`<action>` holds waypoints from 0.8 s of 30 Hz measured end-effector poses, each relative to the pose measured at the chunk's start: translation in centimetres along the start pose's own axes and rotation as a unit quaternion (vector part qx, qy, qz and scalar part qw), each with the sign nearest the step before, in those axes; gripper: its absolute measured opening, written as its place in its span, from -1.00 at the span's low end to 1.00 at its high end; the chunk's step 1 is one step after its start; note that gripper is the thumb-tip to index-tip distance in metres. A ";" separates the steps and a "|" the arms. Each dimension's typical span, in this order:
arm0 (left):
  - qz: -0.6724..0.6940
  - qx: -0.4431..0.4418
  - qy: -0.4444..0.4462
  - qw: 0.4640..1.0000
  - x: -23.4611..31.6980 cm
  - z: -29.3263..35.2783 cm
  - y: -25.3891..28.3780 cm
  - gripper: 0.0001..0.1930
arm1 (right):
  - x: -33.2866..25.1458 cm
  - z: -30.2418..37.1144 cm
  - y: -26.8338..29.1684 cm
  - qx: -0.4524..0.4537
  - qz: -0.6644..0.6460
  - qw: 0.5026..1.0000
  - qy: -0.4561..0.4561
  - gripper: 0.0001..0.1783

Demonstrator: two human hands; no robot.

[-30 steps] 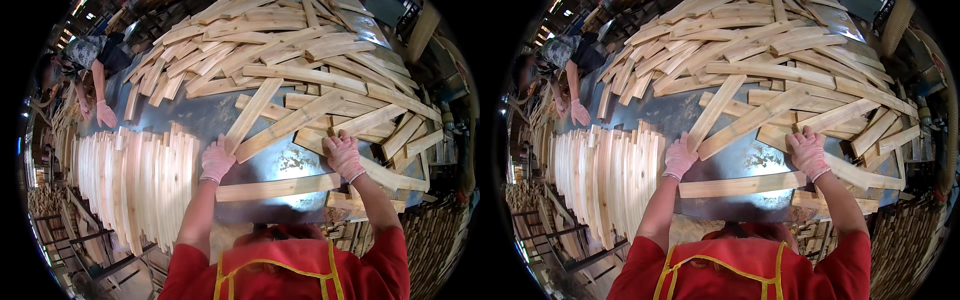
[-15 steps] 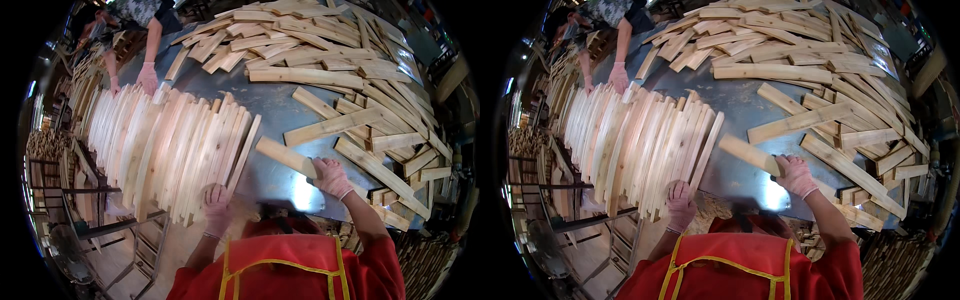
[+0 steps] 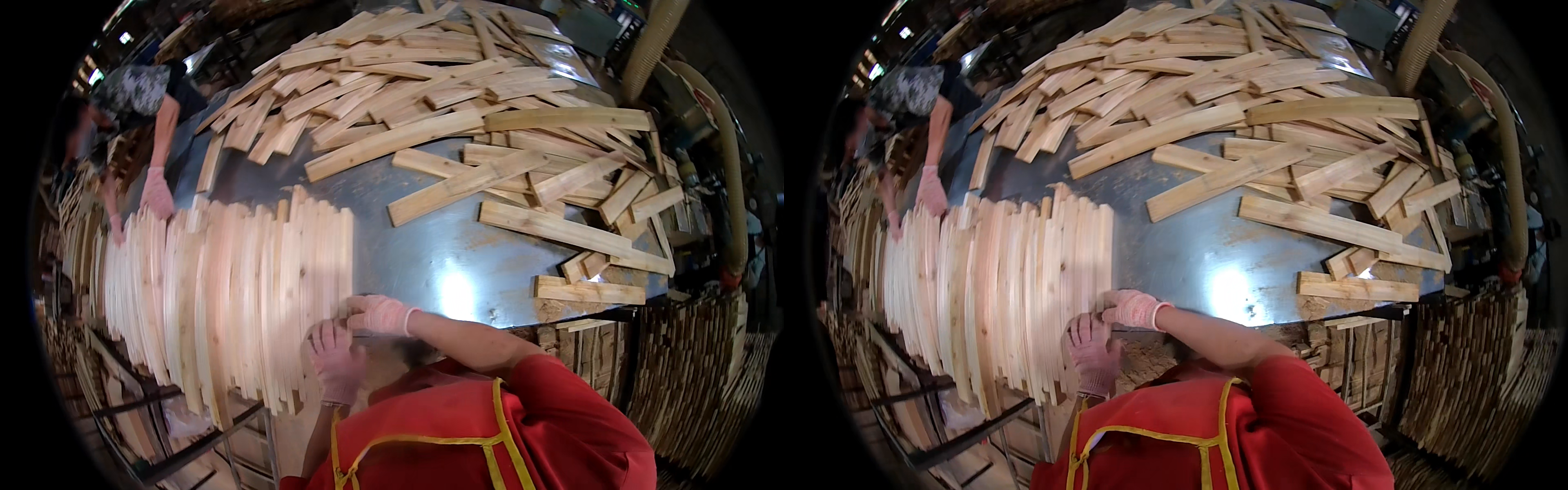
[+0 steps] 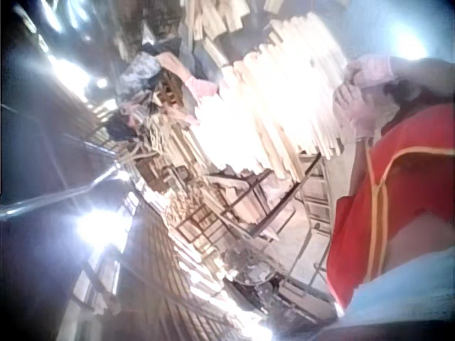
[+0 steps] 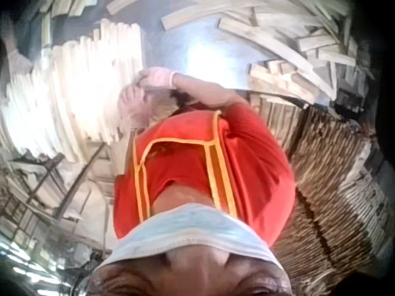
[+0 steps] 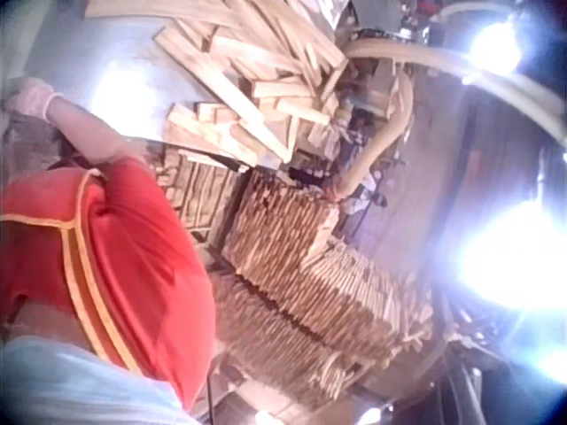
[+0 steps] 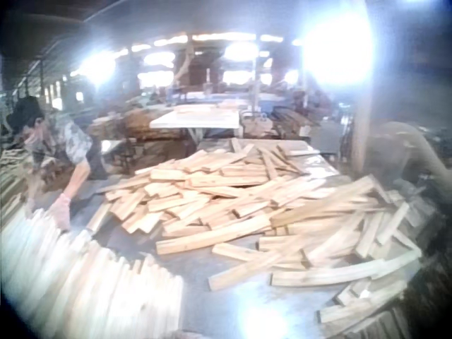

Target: The person picks up thin wooden planks from a large pile on a metal table and stacks them neatly on the left side. They handle the planks one by one, aligning them to form a growing stack. The process is repetitive and continues throughout the clip.

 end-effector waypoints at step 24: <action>0.147 -0.270 -0.035 0.951 17.6 -24.7 -3.6 -0.21 | 16.4 28.5 34.8 0.170 0.197 0.941 -0.216 -0.11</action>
Point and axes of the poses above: each hand's wrist, its own z-axis away from the middle knuckle, its own y-axis out of the back of the hand, x = y × z, the point moved 4 cm from there along -z, towards the middle knuckle, and after that the axes turned 4 degrees about x, right-handed, at the moved point
